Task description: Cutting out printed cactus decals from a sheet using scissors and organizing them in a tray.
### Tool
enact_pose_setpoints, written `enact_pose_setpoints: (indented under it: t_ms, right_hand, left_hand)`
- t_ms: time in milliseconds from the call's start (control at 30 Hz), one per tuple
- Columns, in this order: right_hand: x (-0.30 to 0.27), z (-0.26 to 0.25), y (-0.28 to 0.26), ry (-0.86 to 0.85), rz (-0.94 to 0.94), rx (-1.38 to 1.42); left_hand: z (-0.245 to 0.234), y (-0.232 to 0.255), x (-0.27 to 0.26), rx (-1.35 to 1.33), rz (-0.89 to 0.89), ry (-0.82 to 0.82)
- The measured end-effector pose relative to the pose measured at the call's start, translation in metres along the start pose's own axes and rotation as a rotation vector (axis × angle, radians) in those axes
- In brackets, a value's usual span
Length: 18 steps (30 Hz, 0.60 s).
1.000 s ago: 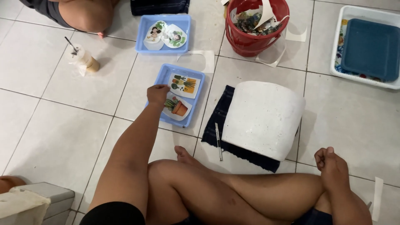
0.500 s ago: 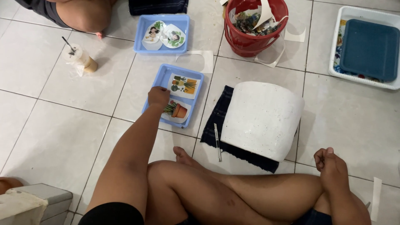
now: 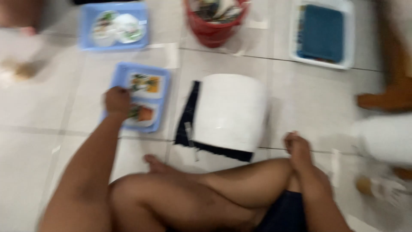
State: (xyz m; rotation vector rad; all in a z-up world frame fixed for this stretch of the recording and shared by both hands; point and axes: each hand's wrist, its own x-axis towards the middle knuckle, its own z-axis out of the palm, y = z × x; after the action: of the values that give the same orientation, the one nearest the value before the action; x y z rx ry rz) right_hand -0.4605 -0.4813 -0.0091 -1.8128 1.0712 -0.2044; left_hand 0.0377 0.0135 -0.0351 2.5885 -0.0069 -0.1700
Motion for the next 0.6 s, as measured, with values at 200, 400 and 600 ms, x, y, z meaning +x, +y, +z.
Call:
enact_pose_setpoints:
  t_ms: [200,400,600]
  right_hand:
    - [-0.020,0.016,-0.012,0.043,-0.004,0.137]
    - [-0.062,0.003,-0.094,-0.068,-0.063,0.072]
    - [-0.067,0.001,-0.103,-0.079,-0.064,0.081]
  left_hand:
    - [0.021,-0.046,0.016,0.183,0.330,0.266]
    - [0.062,-0.056,0.027,-0.102,-0.136,0.065]
    - [0.054,-0.065,0.025,-0.191,0.012,0.048]
